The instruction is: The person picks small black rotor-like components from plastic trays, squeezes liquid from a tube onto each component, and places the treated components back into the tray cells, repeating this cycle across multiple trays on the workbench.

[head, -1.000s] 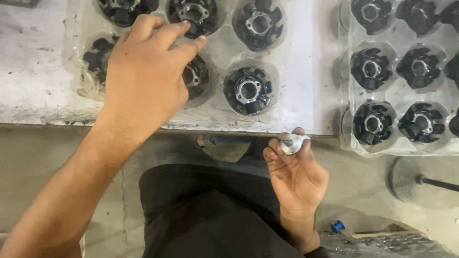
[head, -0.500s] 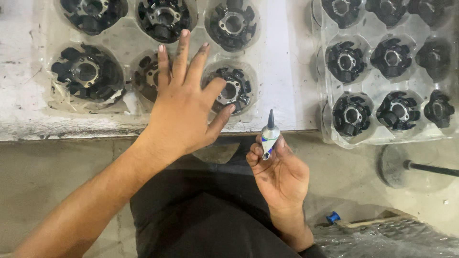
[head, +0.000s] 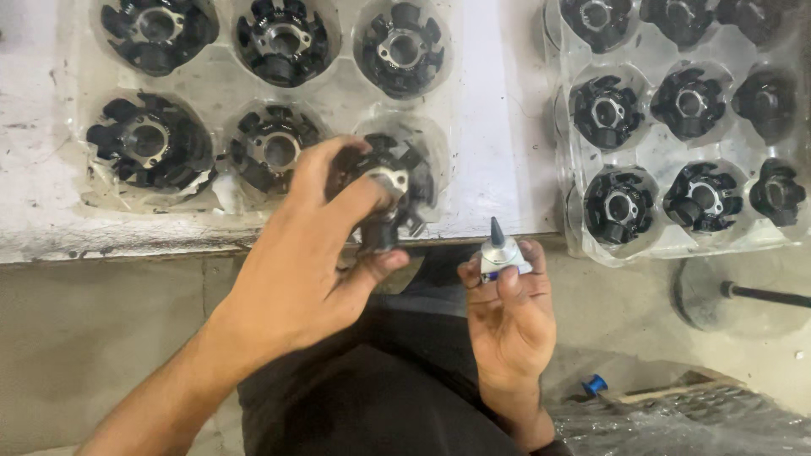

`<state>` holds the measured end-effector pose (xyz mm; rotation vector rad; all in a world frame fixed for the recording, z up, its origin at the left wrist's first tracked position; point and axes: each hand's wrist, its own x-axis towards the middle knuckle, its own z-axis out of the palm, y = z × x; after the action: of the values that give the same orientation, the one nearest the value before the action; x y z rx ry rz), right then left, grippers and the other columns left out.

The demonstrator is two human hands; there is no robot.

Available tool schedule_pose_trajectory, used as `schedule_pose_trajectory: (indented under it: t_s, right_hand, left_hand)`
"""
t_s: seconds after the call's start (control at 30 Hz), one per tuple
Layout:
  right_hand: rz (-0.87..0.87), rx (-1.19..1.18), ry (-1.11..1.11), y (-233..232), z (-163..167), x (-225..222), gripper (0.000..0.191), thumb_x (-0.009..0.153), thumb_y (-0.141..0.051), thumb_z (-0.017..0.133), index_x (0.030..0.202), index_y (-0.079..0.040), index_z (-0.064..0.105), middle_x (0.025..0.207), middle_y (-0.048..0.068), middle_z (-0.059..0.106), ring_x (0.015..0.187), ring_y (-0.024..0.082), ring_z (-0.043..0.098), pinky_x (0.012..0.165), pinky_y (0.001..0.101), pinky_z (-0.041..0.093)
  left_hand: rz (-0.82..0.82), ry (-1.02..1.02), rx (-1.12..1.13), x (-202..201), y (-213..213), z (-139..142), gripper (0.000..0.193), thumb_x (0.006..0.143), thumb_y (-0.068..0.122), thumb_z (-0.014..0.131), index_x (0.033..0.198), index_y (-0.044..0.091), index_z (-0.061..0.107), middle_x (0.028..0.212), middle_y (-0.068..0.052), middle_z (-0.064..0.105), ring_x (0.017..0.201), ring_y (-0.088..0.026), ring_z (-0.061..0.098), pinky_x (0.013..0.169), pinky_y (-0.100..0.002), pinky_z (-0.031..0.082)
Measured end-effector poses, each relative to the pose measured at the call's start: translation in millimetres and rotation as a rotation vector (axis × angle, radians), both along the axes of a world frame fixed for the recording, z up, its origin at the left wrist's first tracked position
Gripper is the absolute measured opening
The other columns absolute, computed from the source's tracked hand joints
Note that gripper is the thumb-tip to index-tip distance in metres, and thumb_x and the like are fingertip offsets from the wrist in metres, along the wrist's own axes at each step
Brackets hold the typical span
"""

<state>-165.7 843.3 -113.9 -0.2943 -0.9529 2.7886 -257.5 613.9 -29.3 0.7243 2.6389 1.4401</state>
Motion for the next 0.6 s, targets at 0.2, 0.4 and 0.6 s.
schedule_pose_trajectory:
  t_s: [0.2, 0.4, 0.6]
  right_hand:
    - [-0.162, 0.209, 0.156, -17, -4, -7, 0.026, 0.104, -0.002, 0.069, 0.126, -0.010, 0.057, 0.125, 0.007, 0.063, 0.113, 0.027, 0.067, 0.107, 0.0427, 0.054]
    - [-0.134, 0.137, 0.137, -32, 7, -13, 0.029, 0.108, -0.004, 0.068, 0.132, -0.009, 0.052, 0.123, 0.010, 0.061, 0.117, 0.023, 0.064, 0.105, 0.0402, 0.053]
    - [-0.094, 0.104, 0.052, -47, 31, -19, 0.030, 0.106, -0.010, 0.064, 0.131, -0.011, 0.048, 0.127, 0.010, 0.063, 0.122, 0.028, 0.064, 0.108, 0.0462, 0.053]
  left_hand:
    - [-0.042, 0.109, 0.058, 28, -5, 13, 0.046, 0.084, 0.019, 0.077, 0.121, -0.001, 0.057, 0.151, -0.032, 0.039, 0.131, -0.051, 0.055, 0.102, -0.048, 0.052]
    - [-0.031, 0.143, 0.202, 40, 5, 2, 0.057, 0.083, 0.039, 0.088, 0.119, 0.006, 0.059, 0.147, -0.028, 0.049, 0.125, -0.036, 0.065, 0.101, -0.041, 0.057]
    - [0.185, 0.296, 0.455, 41, 28, -25, 0.075, 0.075, 0.026, 0.098, 0.128, 0.008, 0.047, 0.133, -0.017, 0.048, 0.121, -0.031, 0.062, 0.104, -0.042, 0.057]
